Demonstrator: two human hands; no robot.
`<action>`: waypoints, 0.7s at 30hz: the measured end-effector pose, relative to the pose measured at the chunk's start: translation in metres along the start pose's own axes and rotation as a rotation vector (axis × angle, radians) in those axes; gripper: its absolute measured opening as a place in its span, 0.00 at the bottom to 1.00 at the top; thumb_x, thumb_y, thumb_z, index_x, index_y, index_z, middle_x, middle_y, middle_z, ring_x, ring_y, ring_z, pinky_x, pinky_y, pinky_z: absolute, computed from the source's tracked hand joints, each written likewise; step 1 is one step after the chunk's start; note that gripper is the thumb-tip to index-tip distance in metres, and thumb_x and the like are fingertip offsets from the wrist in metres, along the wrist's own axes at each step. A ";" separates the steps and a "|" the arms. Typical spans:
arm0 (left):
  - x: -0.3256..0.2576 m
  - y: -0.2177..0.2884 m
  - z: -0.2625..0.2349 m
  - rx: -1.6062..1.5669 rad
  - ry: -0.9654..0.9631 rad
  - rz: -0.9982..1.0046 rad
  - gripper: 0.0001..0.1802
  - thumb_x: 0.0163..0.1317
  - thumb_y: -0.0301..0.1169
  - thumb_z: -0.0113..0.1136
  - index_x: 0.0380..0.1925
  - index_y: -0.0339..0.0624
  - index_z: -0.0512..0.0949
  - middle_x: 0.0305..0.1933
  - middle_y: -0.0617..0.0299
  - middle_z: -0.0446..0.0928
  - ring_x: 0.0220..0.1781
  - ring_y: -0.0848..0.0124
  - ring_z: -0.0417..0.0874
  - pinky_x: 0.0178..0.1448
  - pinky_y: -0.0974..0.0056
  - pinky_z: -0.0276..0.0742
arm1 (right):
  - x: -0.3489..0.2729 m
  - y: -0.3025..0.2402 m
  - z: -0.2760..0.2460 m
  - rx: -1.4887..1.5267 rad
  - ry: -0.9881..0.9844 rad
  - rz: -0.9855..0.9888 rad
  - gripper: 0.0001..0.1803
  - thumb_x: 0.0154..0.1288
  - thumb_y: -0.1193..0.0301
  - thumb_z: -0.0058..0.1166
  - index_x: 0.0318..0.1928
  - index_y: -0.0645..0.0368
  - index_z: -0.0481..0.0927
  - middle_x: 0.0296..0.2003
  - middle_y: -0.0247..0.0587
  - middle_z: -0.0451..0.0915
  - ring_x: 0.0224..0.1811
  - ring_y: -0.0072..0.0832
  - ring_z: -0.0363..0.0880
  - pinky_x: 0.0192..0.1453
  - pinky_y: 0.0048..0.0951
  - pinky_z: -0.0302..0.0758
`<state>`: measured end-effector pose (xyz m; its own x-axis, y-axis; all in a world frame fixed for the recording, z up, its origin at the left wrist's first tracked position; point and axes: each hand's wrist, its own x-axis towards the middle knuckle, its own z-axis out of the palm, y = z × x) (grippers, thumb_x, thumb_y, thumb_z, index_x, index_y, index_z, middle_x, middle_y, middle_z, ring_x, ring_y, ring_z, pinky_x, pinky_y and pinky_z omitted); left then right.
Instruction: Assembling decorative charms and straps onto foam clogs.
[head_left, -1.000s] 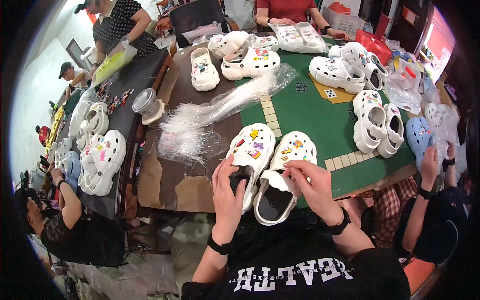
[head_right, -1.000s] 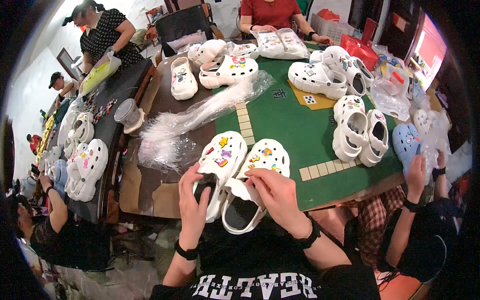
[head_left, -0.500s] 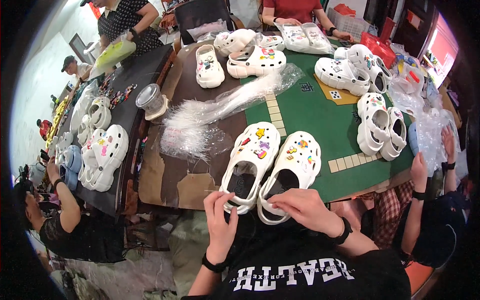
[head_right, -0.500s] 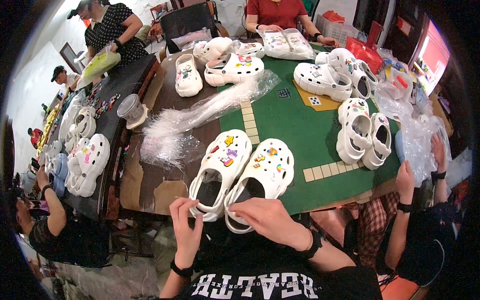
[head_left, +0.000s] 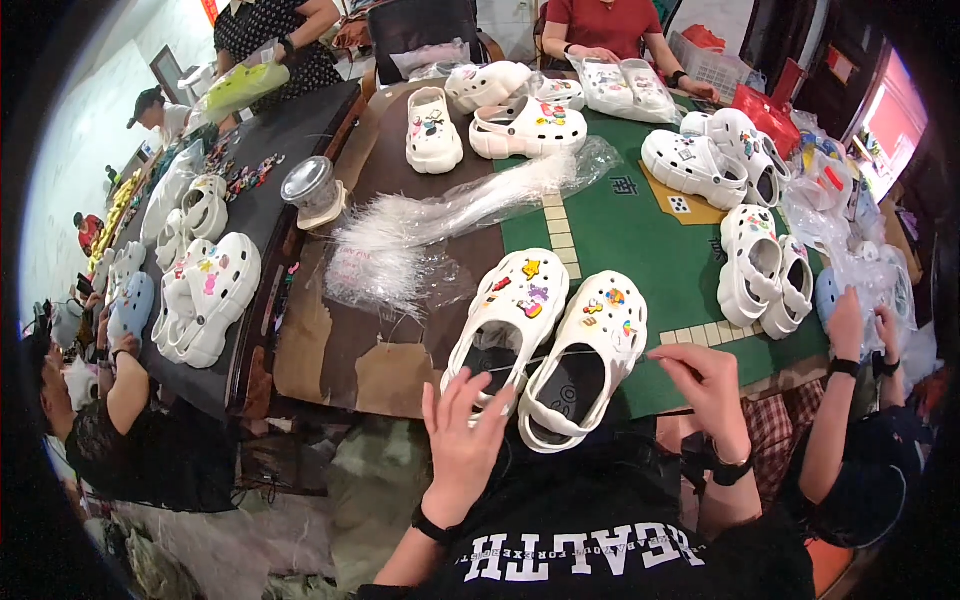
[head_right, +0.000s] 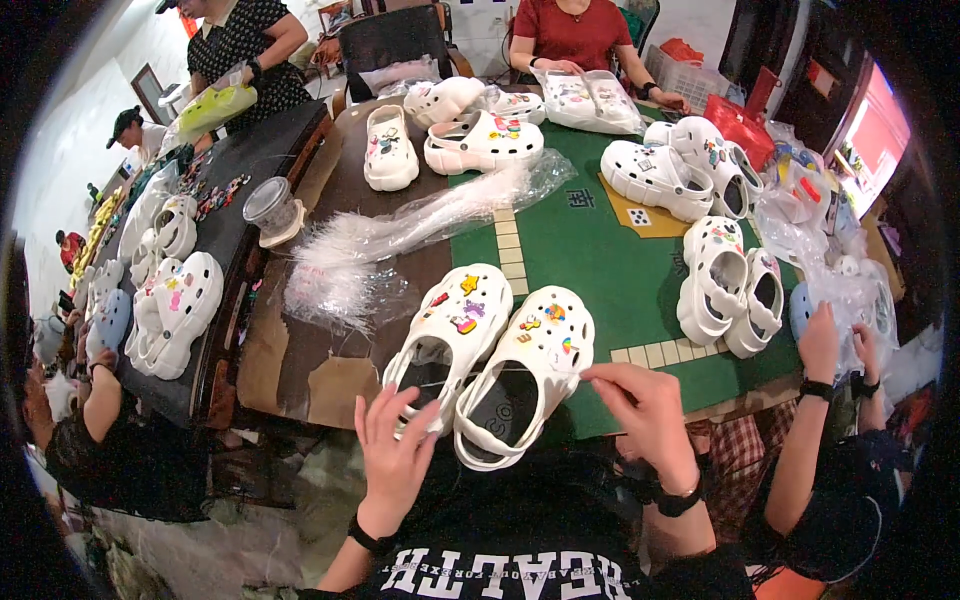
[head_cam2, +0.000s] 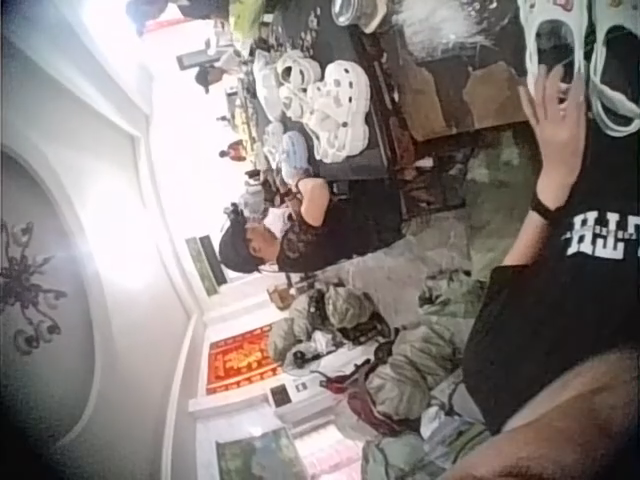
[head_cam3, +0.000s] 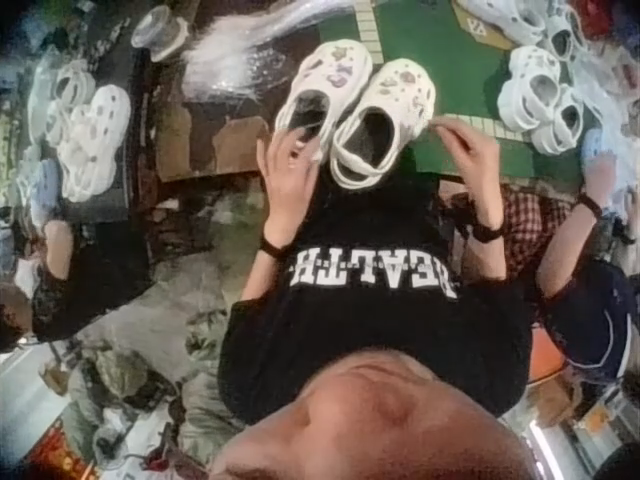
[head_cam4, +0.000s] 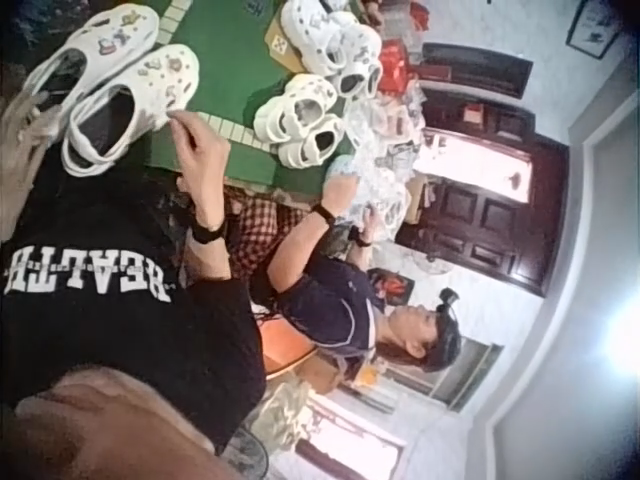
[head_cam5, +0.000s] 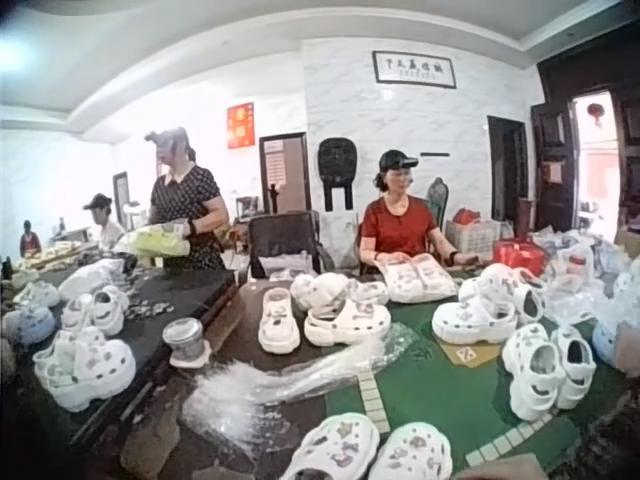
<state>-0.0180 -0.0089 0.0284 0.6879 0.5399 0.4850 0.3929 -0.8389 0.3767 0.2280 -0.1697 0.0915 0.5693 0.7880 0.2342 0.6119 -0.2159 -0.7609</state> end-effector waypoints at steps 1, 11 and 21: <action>0.003 0.002 0.003 -0.031 -0.019 0.028 0.24 0.51 0.23 0.66 0.51 0.54 0.81 0.53 0.59 0.72 0.63 0.58 0.70 0.75 0.37 0.47 | -0.002 -0.001 -0.007 -0.008 -0.012 0.034 0.07 0.63 0.77 0.58 0.40 0.63 0.85 0.30 0.42 0.84 0.28 0.24 0.81 0.34 0.23 0.74; 0.017 0.006 0.006 0.032 -0.107 0.154 0.21 0.54 0.25 0.60 0.50 0.54 0.81 0.48 0.61 0.72 0.55 0.63 0.75 0.74 0.32 0.47 | -0.017 0.027 -0.050 -0.048 -0.083 0.100 0.07 0.62 0.79 0.56 0.40 0.63 0.85 0.22 0.37 0.81 0.23 0.20 0.75 0.29 0.23 0.69; 0.022 -0.023 -0.006 -0.246 0.248 -0.198 0.09 0.59 0.19 0.59 0.39 0.38 0.80 0.43 0.56 0.78 0.49 0.58 0.78 0.58 0.55 0.71 | 0.079 0.055 -0.013 0.197 0.131 0.148 0.11 0.73 0.73 0.46 0.49 0.60 0.81 0.17 0.25 0.64 0.20 0.13 0.61 0.24 0.20 0.58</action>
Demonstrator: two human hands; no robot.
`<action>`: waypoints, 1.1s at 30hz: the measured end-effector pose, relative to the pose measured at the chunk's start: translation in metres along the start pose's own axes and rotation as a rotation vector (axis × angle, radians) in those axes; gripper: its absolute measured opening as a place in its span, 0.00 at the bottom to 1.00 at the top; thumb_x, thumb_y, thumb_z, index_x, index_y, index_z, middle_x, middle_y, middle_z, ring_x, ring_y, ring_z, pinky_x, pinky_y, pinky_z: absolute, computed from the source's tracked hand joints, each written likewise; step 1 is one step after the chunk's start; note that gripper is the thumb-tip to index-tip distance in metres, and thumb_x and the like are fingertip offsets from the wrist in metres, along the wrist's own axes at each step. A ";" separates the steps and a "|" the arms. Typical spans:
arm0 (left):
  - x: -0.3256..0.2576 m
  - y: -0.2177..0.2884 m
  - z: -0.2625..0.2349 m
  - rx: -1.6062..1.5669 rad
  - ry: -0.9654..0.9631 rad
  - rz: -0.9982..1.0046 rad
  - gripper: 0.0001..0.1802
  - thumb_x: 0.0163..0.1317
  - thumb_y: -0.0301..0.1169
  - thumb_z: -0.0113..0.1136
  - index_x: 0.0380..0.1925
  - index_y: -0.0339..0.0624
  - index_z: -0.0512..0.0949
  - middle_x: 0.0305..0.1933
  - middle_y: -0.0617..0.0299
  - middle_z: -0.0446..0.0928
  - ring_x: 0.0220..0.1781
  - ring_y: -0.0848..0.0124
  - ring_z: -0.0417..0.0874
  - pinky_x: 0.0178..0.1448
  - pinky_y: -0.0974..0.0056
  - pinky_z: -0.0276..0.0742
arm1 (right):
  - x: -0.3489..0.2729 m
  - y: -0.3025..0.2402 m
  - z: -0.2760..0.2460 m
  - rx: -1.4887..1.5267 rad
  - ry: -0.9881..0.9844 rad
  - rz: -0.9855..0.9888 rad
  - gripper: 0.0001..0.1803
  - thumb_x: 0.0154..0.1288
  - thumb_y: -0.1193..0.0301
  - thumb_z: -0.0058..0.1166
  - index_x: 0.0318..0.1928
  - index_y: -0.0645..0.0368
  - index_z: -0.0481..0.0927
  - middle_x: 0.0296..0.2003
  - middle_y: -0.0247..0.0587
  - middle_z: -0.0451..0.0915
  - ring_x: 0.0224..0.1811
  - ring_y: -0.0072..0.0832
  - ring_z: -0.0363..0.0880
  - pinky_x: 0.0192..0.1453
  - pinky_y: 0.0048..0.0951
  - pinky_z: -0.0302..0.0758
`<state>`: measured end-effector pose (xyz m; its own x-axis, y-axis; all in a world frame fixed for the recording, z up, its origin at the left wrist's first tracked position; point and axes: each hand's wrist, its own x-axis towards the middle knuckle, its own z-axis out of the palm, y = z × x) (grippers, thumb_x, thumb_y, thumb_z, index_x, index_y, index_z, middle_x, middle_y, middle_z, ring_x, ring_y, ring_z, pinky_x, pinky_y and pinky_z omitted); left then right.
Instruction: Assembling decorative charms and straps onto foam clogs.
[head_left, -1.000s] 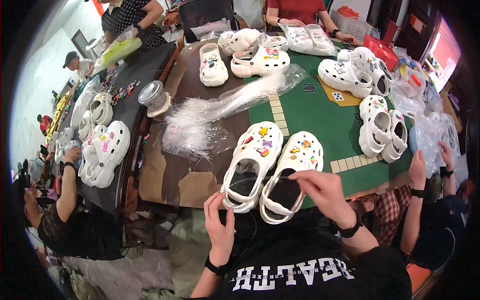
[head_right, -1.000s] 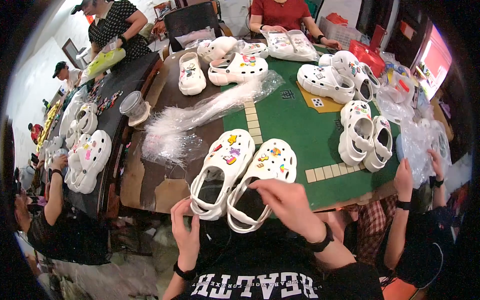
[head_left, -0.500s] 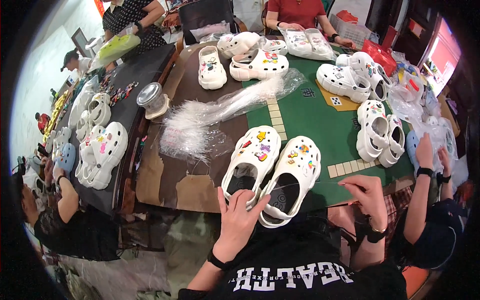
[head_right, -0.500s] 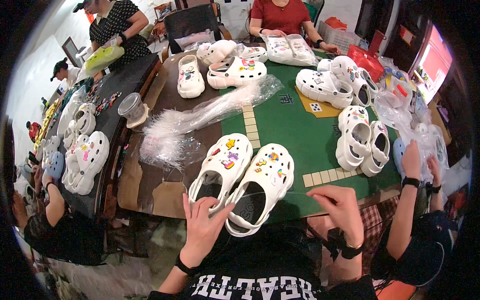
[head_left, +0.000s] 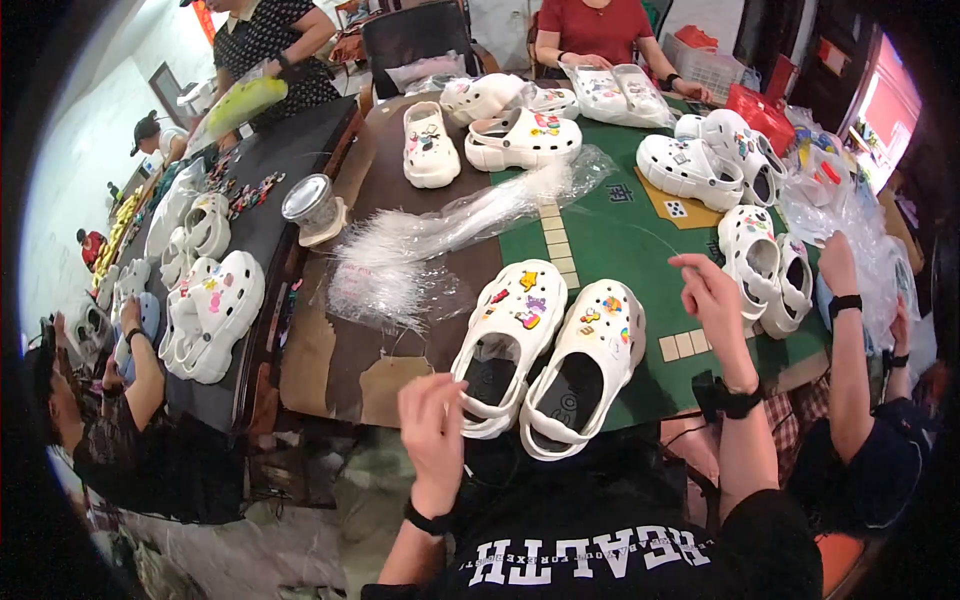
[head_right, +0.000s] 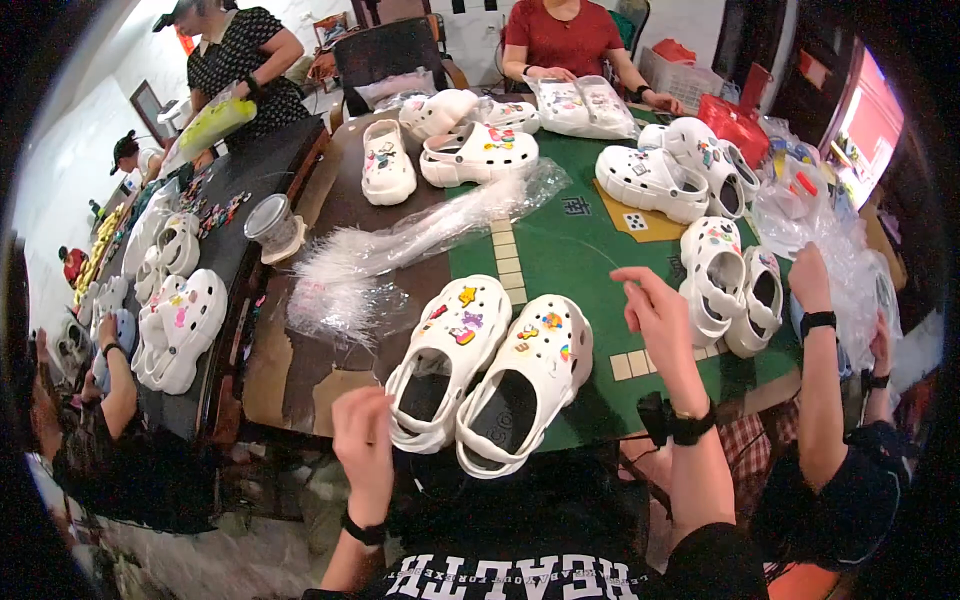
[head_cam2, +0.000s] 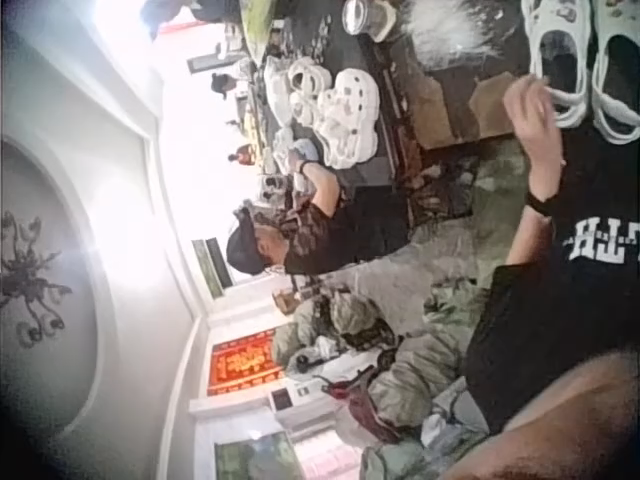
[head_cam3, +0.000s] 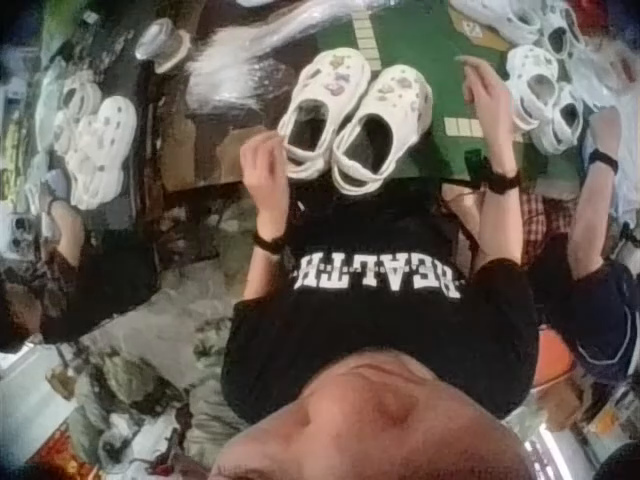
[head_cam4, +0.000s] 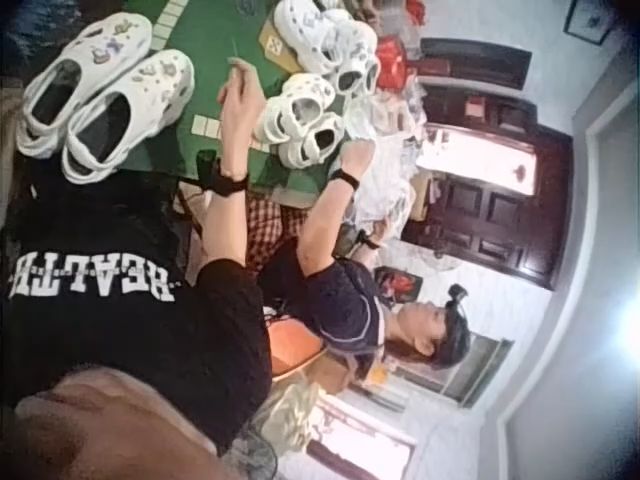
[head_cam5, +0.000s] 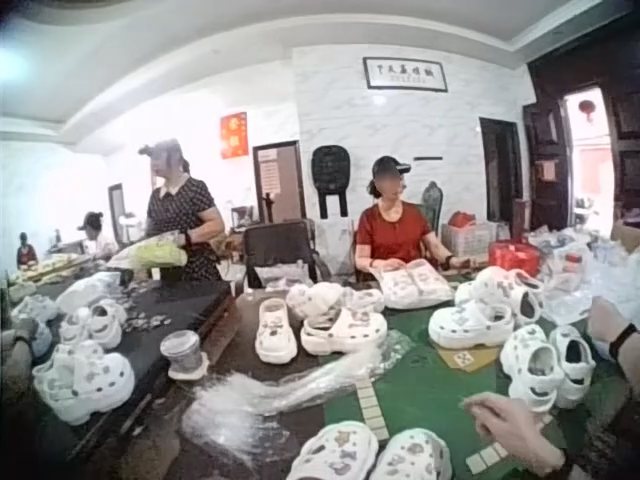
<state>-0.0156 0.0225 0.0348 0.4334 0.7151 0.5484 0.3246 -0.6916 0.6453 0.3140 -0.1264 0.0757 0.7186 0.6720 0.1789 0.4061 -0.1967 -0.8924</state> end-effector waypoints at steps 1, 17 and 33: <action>0.005 -0.015 -0.004 -0.007 0.024 -0.062 0.07 0.60 0.19 0.58 0.38 0.37 0.80 0.42 0.55 0.78 0.47 0.58 0.78 0.53 0.58 0.73 | 0.011 0.009 0.006 -0.014 -0.015 -0.016 0.11 0.72 0.73 0.47 0.48 0.59 0.81 0.16 0.27 0.65 0.19 0.14 0.63 0.24 0.21 0.59; 0.014 -0.145 0.003 0.454 -0.108 -0.319 0.06 0.60 0.27 0.62 0.37 0.41 0.76 0.36 0.55 0.76 0.38 0.53 0.81 0.39 0.54 0.75 | 0.043 0.005 0.061 -0.705 -0.089 -0.511 0.16 0.59 0.72 0.60 0.49 0.56 0.81 0.47 0.42 0.78 0.55 0.40 0.72 0.58 0.37 0.71; -0.030 0.010 -0.016 -0.494 -0.108 -0.566 0.03 0.65 0.21 0.58 0.37 0.34 0.76 0.23 0.68 0.74 0.24 0.82 0.73 0.28 0.76 0.67 | -0.046 -0.107 0.145 0.090 -0.801 -0.404 0.14 0.66 0.71 0.56 0.49 0.63 0.80 0.36 0.44 0.82 0.37 0.34 0.82 0.42 0.33 0.77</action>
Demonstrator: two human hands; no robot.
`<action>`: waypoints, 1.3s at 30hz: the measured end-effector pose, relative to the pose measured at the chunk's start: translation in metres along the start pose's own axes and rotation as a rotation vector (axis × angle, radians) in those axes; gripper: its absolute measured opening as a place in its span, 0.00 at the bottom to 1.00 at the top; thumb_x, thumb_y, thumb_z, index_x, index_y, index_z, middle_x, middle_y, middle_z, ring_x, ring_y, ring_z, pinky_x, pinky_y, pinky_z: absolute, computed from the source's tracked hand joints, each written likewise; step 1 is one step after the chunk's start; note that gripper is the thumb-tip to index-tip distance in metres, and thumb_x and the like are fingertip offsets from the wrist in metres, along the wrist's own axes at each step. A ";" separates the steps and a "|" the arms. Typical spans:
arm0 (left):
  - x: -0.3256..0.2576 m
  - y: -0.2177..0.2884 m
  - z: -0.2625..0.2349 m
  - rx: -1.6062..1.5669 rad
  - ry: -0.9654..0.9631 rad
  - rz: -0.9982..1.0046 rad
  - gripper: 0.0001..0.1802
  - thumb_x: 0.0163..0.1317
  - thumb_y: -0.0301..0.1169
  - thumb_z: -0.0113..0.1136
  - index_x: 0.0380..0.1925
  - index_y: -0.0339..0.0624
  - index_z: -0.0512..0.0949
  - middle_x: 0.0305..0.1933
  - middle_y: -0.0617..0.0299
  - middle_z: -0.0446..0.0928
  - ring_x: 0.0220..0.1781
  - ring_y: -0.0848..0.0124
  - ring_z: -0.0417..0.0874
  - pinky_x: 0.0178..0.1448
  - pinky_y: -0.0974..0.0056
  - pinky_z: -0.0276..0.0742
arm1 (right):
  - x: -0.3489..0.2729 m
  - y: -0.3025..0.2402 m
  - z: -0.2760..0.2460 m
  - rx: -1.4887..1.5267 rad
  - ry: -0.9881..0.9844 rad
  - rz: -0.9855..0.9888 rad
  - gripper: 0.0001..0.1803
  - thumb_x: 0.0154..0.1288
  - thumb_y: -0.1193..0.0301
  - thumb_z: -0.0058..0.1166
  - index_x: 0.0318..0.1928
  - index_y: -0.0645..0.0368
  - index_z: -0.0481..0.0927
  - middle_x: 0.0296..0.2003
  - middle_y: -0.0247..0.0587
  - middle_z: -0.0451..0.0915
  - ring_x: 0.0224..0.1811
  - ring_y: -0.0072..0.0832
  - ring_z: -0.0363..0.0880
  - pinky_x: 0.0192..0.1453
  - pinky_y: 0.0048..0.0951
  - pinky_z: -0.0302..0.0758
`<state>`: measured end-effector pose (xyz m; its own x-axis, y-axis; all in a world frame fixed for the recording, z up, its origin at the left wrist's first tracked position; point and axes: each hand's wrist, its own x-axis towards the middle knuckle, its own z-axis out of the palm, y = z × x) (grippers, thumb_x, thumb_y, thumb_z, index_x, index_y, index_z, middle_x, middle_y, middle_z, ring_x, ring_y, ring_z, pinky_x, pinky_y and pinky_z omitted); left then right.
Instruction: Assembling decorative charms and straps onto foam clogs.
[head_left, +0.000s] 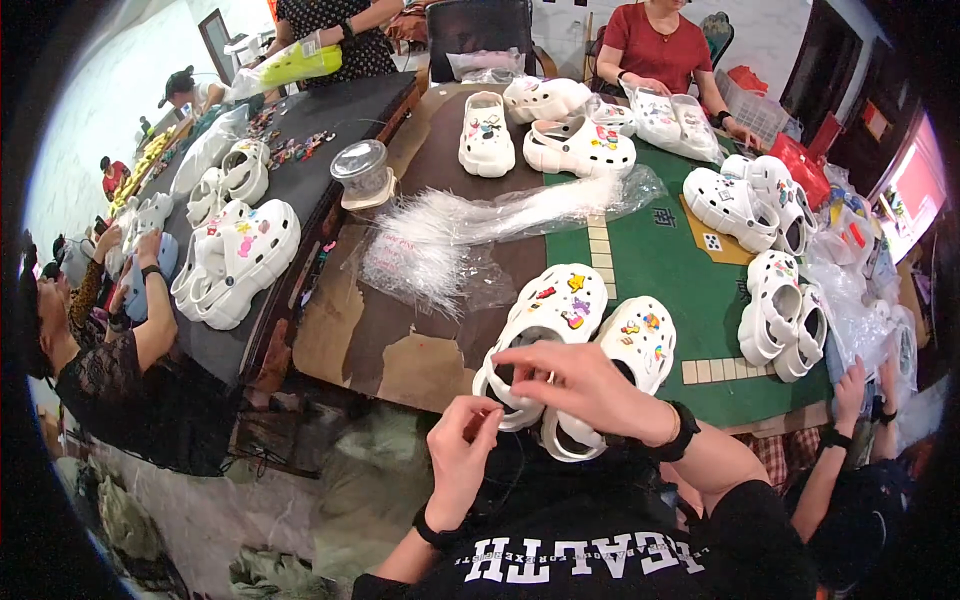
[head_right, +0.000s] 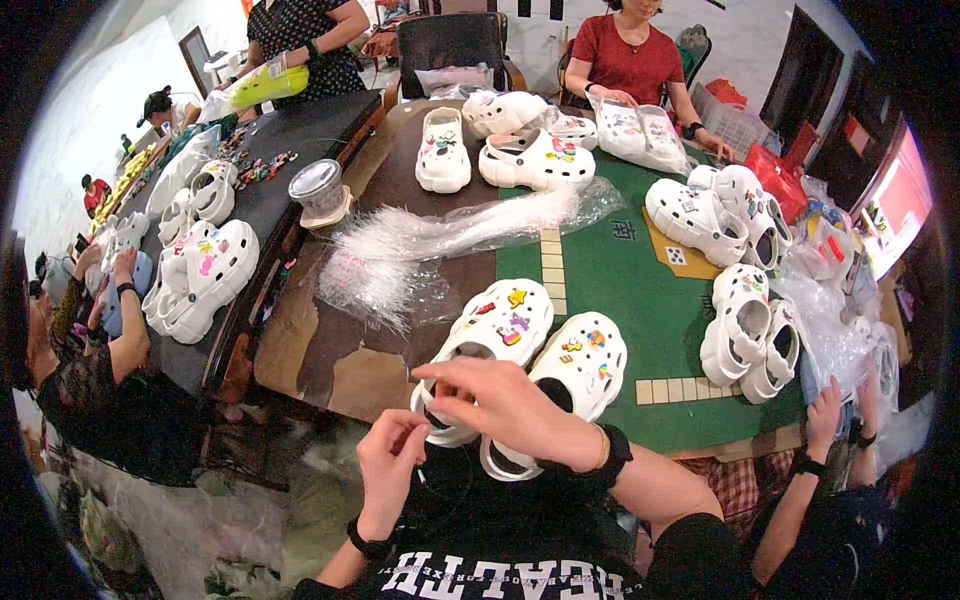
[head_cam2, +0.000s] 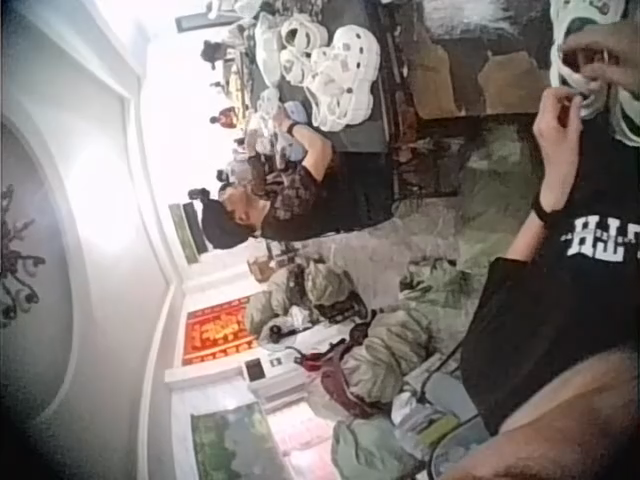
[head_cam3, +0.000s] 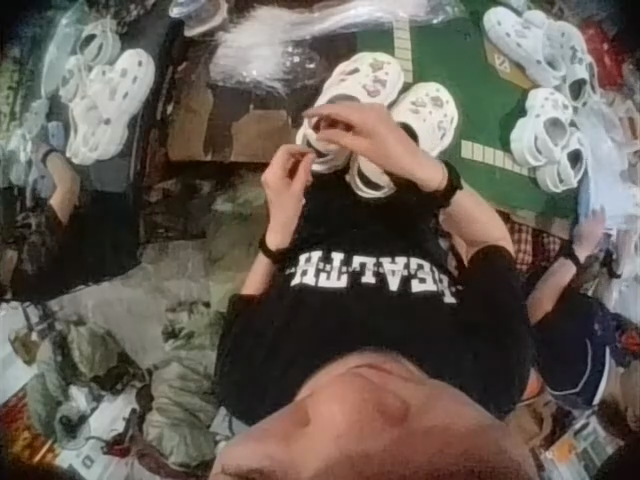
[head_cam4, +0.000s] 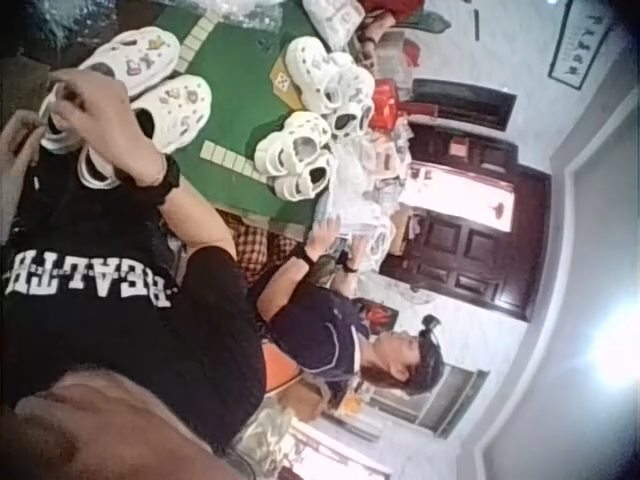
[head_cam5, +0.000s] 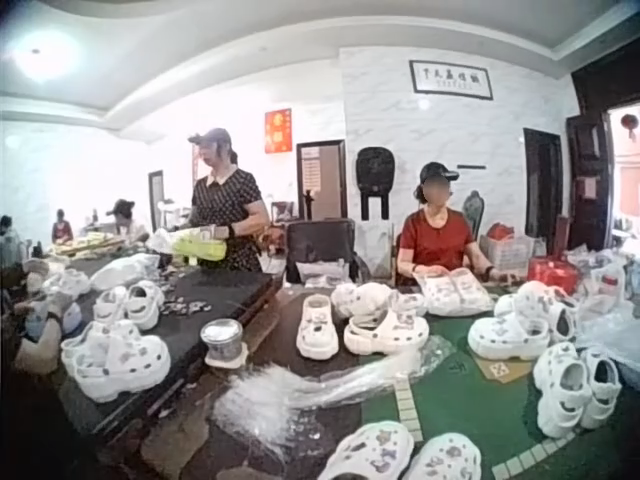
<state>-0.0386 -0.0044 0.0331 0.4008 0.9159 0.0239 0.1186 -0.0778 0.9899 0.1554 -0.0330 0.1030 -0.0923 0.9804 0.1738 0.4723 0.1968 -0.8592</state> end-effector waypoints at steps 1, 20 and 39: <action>0.000 0.001 0.003 0.029 -0.013 0.036 0.03 0.65 0.21 0.58 0.38 0.34 0.76 0.24 0.67 0.74 0.24 0.82 0.73 0.28 0.76 0.67 | -0.001 0.003 0.000 0.024 0.071 -0.030 0.13 0.68 0.72 0.54 0.50 0.64 0.81 0.34 0.41 0.84 0.33 0.25 0.82 0.38 0.27 0.78; 0.020 -0.036 0.005 0.214 0.130 0.188 0.11 0.60 0.25 0.62 0.44 0.41 0.79 0.50 0.59 0.74 0.49 0.65 0.75 0.49 0.62 0.72 | 0.013 0.044 -0.017 0.123 0.106 0.246 0.11 0.72 0.70 0.50 0.43 0.65 0.83 0.30 0.37 0.84 0.27 0.19 0.82 0.29 0.21 0.78; 0.025 -0.041 0.012 0.157 0.129 0.217 0.12 0.56 0.22 0.63 0.41 0.39 0.76 0.53 0.58 0.74 0.53 0.67 0.77 0.50 0.65 0.74 | 0.026 0.050 -0.002 0.277 -0.047 0.408 0.13 0.72 0.68 0.51 0.44 0.66 0.82 0.32 0.39 0.85 0.25 0.22 0.84 0.27 0.22 0.80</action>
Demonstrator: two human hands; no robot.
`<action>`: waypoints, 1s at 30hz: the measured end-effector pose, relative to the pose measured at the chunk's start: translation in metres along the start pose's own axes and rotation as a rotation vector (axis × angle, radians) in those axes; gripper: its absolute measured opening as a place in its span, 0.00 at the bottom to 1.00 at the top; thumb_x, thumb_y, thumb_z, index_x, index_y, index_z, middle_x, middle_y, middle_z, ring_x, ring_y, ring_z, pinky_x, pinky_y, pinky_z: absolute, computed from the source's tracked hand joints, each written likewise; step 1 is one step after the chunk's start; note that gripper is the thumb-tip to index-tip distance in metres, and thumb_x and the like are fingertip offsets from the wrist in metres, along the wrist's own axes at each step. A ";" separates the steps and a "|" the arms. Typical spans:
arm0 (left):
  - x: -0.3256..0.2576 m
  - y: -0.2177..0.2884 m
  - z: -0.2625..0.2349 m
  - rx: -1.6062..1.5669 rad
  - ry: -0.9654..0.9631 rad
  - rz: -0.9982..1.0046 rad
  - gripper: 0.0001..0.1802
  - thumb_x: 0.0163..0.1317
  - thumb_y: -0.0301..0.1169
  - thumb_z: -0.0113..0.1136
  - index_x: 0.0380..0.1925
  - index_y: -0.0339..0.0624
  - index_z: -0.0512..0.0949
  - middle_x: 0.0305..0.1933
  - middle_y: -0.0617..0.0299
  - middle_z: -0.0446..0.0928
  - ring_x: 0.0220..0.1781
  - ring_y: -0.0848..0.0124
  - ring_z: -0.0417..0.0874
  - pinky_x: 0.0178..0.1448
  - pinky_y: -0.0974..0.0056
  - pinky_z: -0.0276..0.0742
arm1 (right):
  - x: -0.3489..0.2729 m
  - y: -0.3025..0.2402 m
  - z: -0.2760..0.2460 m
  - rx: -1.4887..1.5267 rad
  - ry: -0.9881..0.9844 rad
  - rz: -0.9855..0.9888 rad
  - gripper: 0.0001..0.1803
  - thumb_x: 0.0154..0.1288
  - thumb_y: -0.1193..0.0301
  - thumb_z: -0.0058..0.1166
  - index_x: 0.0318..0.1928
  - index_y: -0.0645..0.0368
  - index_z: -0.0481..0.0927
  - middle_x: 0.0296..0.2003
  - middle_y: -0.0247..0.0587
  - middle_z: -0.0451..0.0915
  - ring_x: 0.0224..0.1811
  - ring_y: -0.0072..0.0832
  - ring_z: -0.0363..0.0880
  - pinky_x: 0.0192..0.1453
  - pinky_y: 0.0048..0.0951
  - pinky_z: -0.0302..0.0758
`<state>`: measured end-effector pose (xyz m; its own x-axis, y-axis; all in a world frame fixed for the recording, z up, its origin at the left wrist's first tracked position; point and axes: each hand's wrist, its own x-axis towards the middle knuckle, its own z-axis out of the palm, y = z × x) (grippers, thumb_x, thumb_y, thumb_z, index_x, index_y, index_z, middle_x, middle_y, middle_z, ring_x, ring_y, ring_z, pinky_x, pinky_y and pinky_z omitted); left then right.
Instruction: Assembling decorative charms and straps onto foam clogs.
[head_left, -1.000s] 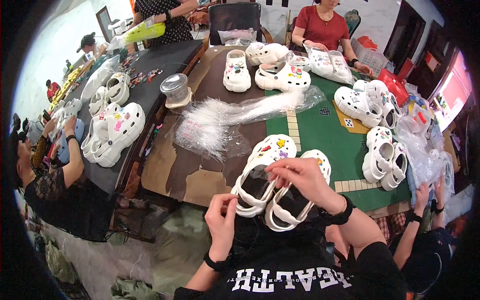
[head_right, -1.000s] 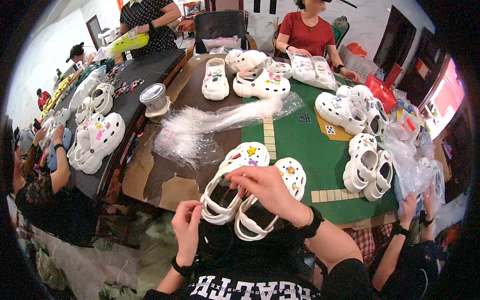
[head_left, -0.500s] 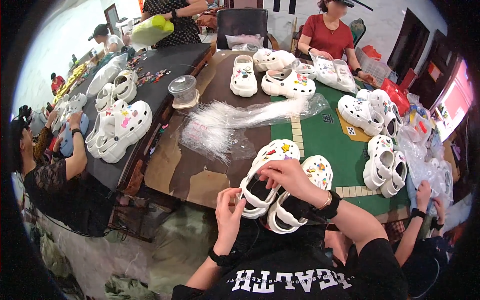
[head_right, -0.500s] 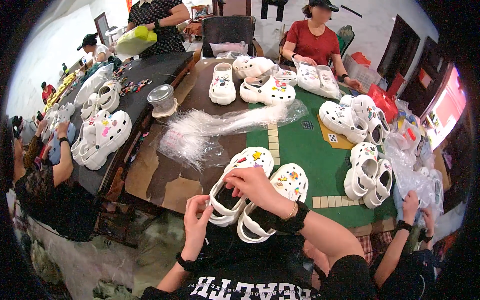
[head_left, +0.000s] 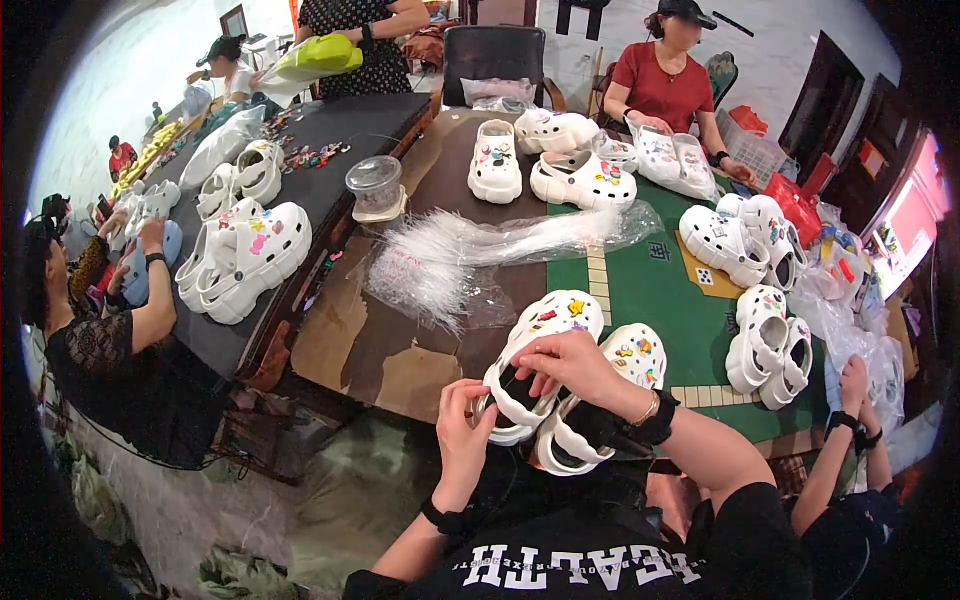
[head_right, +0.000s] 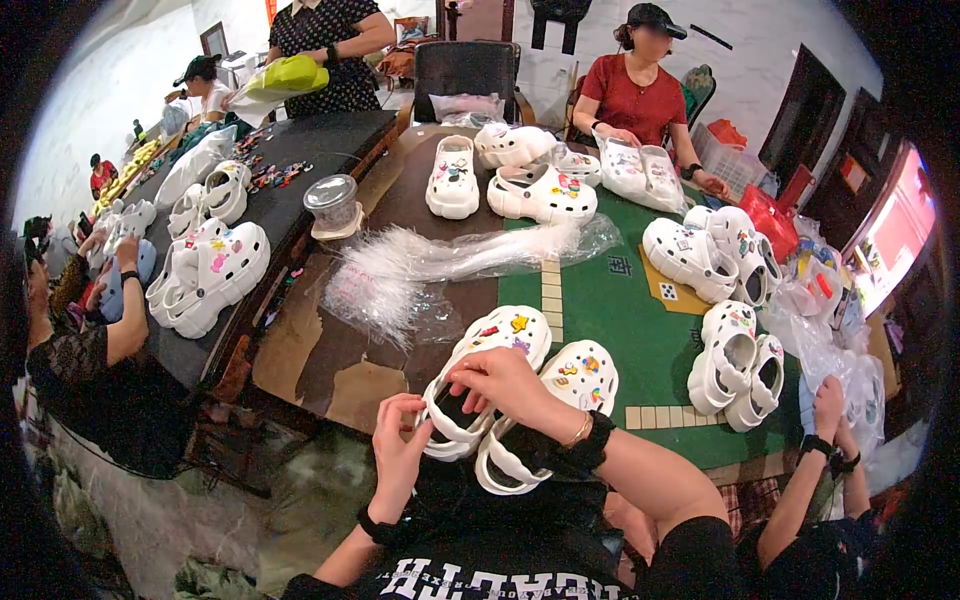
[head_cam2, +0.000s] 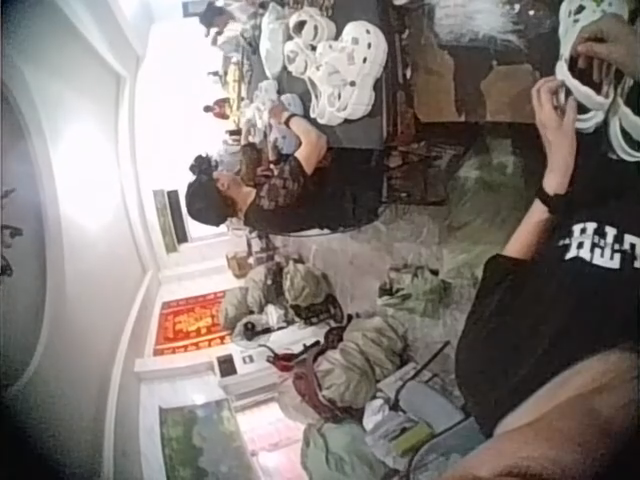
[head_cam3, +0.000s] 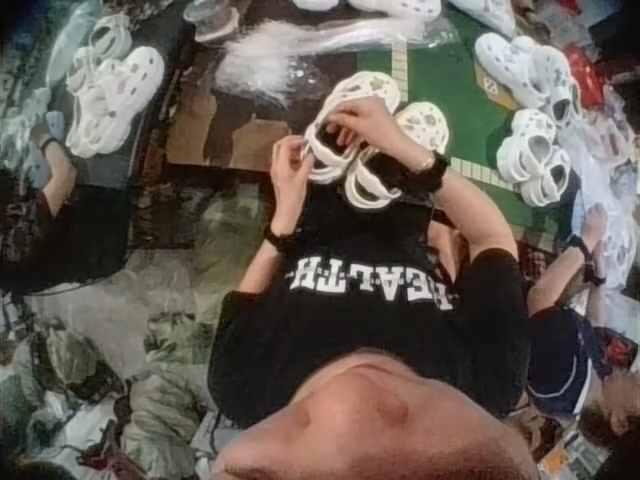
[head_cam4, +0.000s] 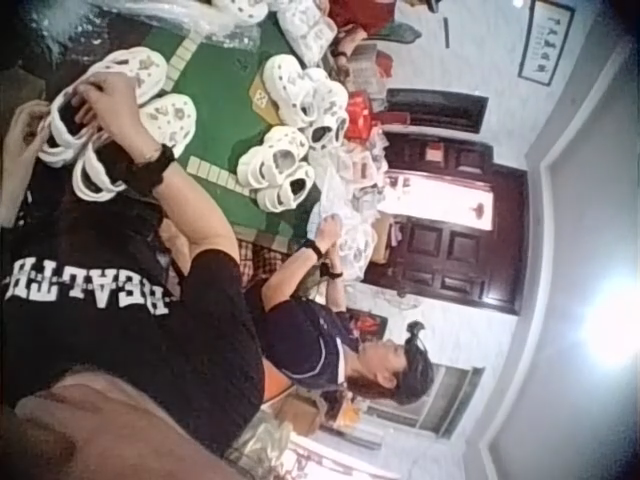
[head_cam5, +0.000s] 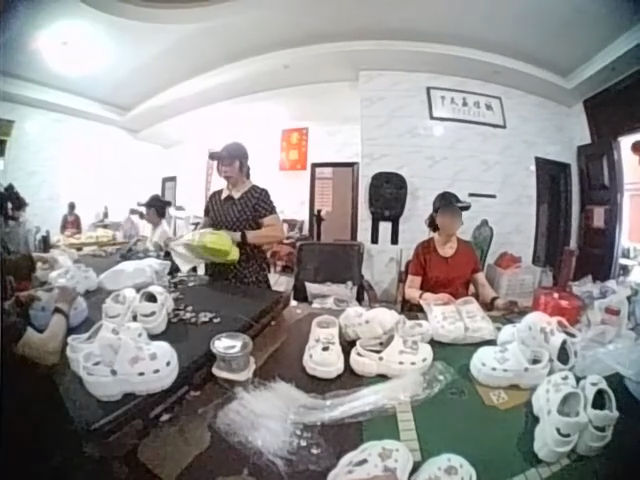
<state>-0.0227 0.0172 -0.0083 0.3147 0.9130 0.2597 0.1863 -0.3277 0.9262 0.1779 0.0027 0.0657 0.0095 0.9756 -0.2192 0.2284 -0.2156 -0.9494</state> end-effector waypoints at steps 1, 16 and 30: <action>0.001 0.001 0.001 0.024 0.021 -0.003 0.11 0.56 0.22 0.63 0.40 0.39 0.76 0.51 0.58 0.75 0.51 0.66 0.78 0.50 0.65 0.74 | 0.000 0.001 0.000 0.006 -0.005 0.008 0.13 0.72 0.68 0.51 0.44 0.67 0.82 0.33 0.39 0.85 0.25 0.22 0.84 0.27 0.22 0.80; -0.003 -0.002 0.005 -0.044 0.009 0.021 0.14 0.54 0.20 0.64 0.42 0.36 0.79 0.54 0.55 0.76 0.58 0.60 0.76 0.64 0.61 0.69 | 0.003 -0.006 0.004 -0.061 -0.085 0.032 0.13 0.70 0.70 0.54 0.47 0.67 0.83 0.33 0.41 0.85 0.25 0.21 0.83 0.27 0.21 0.80; 0.003 0.001 -0.003 -0.126 0.155 -0.091 0.06 0.62 0.23 0.62 0.38 0.36 0.84 0.39 0.61 0.80 0.41 0.74 0.82 0.45 0.70 0.76 | -0.002 -0.001 0.009 0.045 -0.035 -0.020 0.09 0.69 0.74 0.53 0.43 0.66 0.84 0.28 0.35 0.83 0.25 0.16 0.80 0.26 0.18 0.76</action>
<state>-0.0246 0.0201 -0.0057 0.1531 0.9670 0.2038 0.0861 -0.2185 0.9720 0.1688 0.0010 0.0649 -0.0291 0.9778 -0.2073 0.1844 -0.1986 -0.9626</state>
